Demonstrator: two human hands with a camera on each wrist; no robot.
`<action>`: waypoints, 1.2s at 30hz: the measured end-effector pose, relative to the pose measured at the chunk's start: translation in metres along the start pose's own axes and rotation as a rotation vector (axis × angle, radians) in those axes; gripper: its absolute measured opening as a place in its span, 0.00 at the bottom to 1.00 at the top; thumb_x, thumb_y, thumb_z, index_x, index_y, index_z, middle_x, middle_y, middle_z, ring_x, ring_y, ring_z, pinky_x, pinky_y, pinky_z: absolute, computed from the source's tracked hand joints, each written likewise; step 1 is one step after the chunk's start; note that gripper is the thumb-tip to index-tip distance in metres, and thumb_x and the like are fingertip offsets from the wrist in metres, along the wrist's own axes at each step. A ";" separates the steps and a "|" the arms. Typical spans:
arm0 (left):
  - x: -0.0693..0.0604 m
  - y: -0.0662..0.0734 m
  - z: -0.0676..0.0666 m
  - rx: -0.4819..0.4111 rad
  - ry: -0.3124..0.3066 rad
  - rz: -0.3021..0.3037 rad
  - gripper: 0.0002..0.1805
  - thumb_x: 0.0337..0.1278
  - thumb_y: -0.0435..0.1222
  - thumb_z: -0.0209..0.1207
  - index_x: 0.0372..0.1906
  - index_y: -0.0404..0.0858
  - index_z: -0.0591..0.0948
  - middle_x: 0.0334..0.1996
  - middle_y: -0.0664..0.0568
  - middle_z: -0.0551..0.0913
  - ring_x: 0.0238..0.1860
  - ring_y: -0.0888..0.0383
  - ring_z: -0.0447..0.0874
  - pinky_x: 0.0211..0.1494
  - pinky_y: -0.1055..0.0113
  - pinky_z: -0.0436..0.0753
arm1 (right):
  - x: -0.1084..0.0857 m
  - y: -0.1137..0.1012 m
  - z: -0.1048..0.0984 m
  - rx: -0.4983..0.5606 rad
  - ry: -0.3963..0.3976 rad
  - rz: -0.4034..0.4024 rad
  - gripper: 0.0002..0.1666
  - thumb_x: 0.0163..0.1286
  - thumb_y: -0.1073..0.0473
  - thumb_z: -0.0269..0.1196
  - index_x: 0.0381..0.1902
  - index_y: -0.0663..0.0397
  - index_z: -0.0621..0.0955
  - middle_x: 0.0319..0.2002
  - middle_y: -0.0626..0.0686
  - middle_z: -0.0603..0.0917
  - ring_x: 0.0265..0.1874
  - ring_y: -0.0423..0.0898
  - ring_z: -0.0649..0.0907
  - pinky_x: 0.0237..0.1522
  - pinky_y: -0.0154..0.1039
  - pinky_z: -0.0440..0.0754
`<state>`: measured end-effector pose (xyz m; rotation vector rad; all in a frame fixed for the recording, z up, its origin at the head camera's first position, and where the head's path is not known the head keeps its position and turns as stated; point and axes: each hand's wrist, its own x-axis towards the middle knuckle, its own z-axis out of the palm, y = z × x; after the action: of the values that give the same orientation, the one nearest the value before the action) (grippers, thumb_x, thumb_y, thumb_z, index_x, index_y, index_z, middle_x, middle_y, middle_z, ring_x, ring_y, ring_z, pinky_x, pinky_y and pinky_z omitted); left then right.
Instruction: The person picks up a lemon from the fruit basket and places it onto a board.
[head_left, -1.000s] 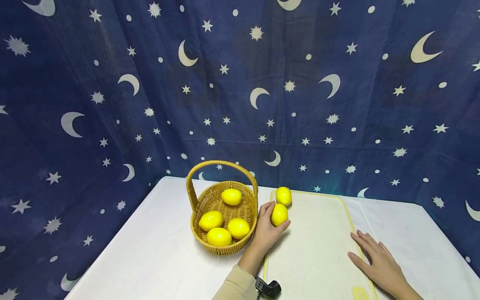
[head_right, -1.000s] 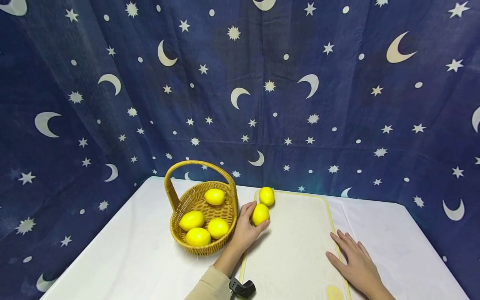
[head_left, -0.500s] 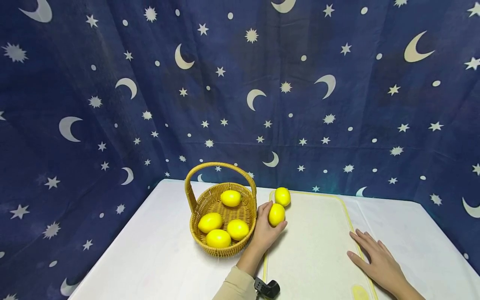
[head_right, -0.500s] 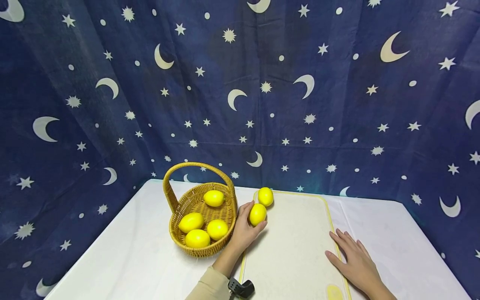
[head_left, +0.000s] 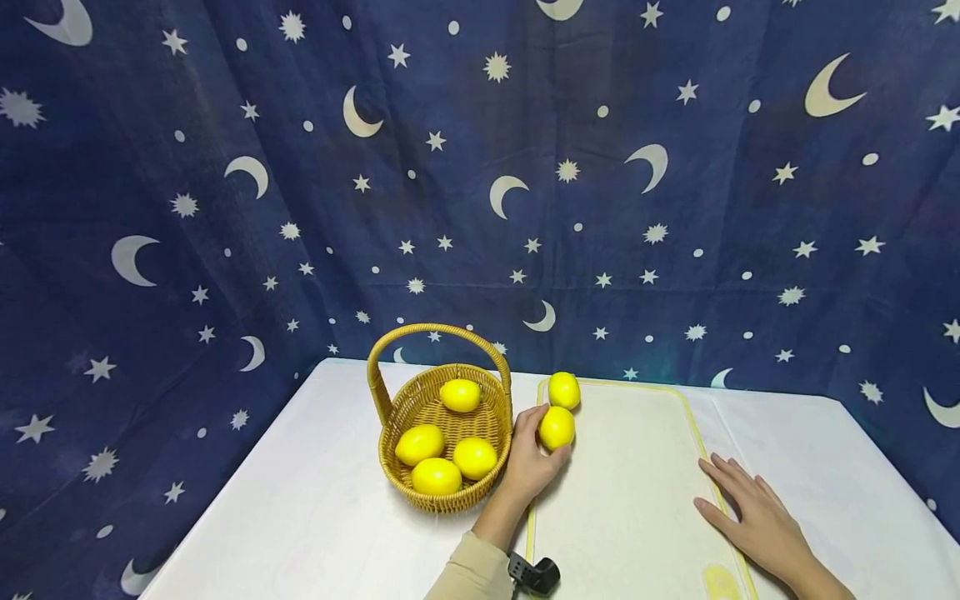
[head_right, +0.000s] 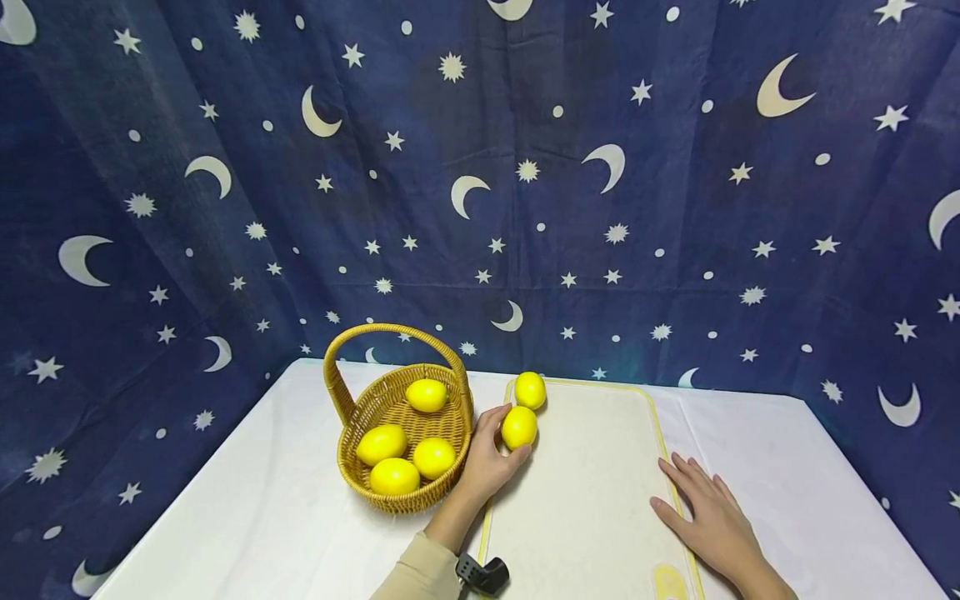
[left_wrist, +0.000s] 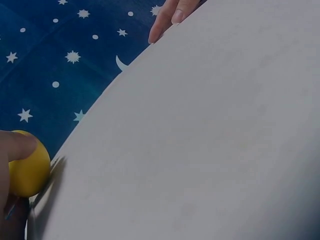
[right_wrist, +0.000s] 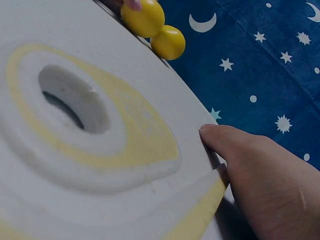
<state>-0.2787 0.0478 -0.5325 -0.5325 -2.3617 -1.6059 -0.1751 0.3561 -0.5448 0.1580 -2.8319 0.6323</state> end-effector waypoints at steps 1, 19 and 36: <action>0.000 0.000 0.000 -0.003 0.000 -0.002 0.37 0.44 0.32 0.67 0.64 0.32 0.69 0.60 0.45 0.69 0.62 0.50 0.71 0.69 0.59 0.69 | 0.000 0.000 0.000 -0.002 0.007 -0.004 0.40 0.66 0.39 0.58 0.68 0.55 0.66 0.67 0.69 0.64 0.69 0.68 0.57 0.73 0.51 0.25; 0.001 0.001 -0.001 -0.029 0.007 -0.008 0.41 0.44 0.35 0.67 0.67 0.33 0.65 0.64 0.47 0.64 0.65 0.52 0.67 0.70 0.58 0.66 | 0.001 -0.001 -0.001 0.003 -0.008 0.011 0.41 0.66 0.38 0.57 0.68 0.56 0.65 0.67 0.69 0.64 0.69 0.68 0.57 0.73 0.53 0.25; -0.001 0.110 -0.067 0.155 -0.360 0.358 0.22 0.62 0.44 0.56 0.61 0.48 0.76 0.60 0.59 0.76 0.61 0.66 0.72 0.65 0.69 0.72 | 0.003 0.004 0.002 -0.002 -0.038 0.010 0.43 0.67 0.37 0.55 0.69 0.58 0.63 0.67 0.71 0.62 0.71 0.69 0.52 0.71 0.49 0.19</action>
<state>-0.2318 0.0220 -0.4154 -1.2164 -2.4205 -1.2397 -0.1787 0.3585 -0.5471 0.1569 -2.8716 0.6352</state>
